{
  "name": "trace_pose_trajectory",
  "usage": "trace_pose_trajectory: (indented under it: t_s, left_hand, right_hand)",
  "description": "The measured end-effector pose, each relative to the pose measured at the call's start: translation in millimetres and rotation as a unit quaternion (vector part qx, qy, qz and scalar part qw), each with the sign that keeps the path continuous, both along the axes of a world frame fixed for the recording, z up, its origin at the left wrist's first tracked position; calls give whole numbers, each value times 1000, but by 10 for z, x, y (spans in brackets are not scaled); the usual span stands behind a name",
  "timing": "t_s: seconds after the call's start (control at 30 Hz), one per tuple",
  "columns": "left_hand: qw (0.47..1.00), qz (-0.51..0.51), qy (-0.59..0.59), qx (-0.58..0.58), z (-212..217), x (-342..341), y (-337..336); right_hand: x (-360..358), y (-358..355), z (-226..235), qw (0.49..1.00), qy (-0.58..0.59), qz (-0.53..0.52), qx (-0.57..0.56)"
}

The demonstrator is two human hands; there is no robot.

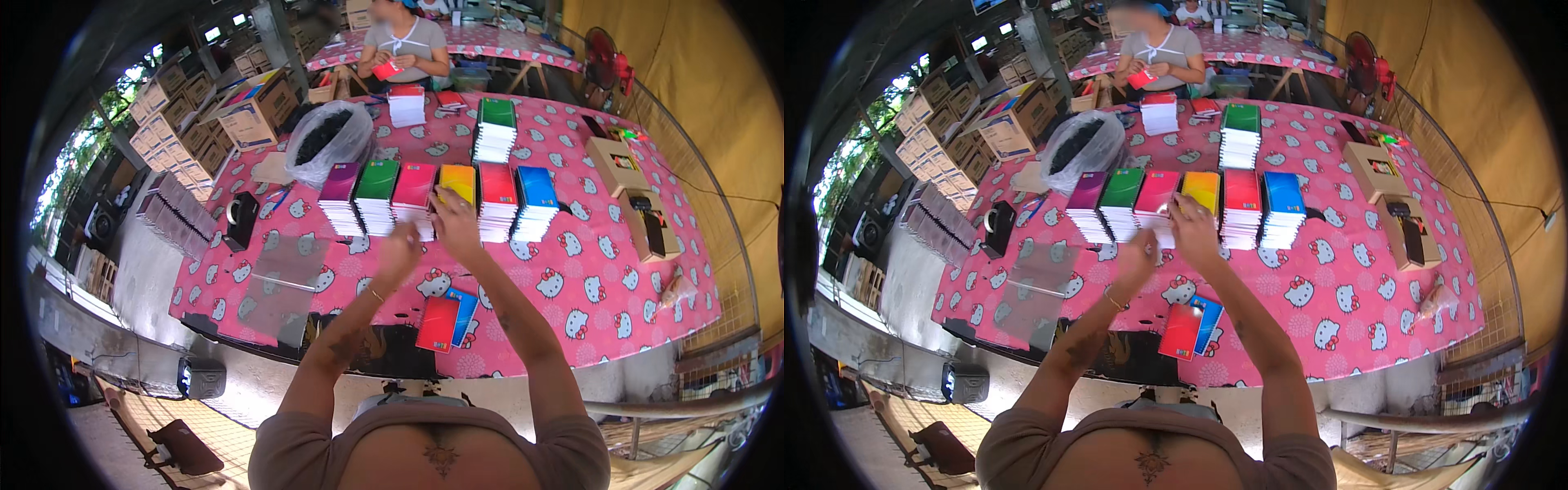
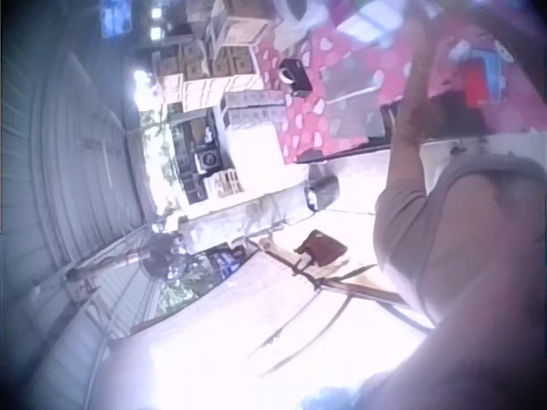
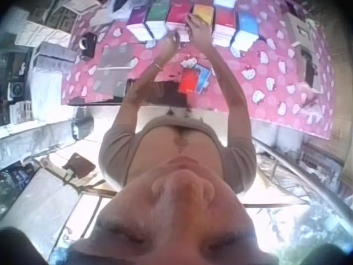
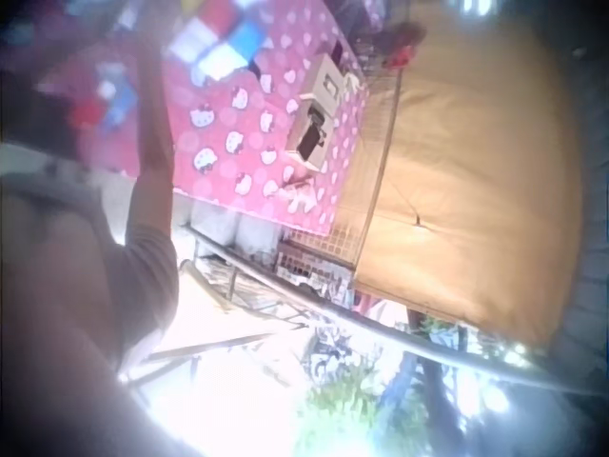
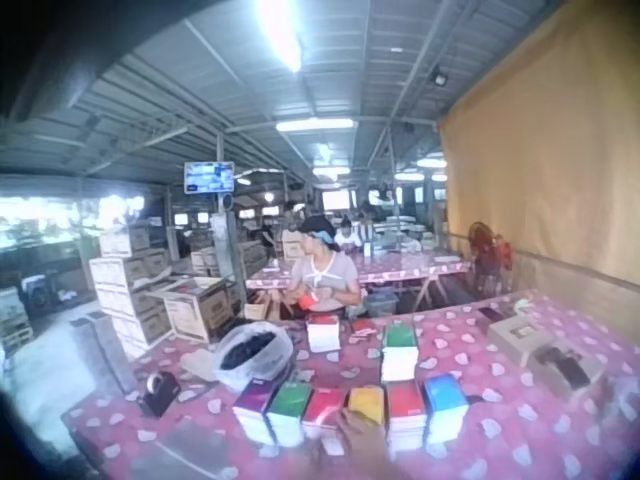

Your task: The person picks up notebooks from a table and places them one at a time into silver plastic packaging, then seals each package using adhesive tape from a dispenser.

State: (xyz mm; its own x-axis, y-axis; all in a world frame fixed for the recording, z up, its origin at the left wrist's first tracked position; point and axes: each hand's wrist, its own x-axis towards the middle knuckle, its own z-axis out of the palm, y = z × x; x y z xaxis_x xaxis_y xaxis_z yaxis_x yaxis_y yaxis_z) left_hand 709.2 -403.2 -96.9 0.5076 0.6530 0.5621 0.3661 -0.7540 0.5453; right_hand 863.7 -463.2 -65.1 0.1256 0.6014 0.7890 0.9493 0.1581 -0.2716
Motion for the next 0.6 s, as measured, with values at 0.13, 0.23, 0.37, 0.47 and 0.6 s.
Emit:
trace_pose_trajectory:
  t_s: [0.13,0.23,0.37,0.47,0.6]
  left_hand:
    - [957,76,127,251,416,-213,954]
    - [945,20,229,234,342,-592,1254]
    - [947,29,219,232,855,-589,738]
    - [978,-13,132,163,1530,-729,161]
    - [925,-165,339,-57,1296,-490,-215]
  right_hand:
    - [45,422,-188,991,-100,-2,-87]
    - [-131,228,-111,987,-136,51,-68]
    - [-444,-969,-135,968,-166,69,-177]
    - [-599,-1839,-790,952,-61,130,-269]
    - [-528,-1954,-1035,937,199,108,-265]
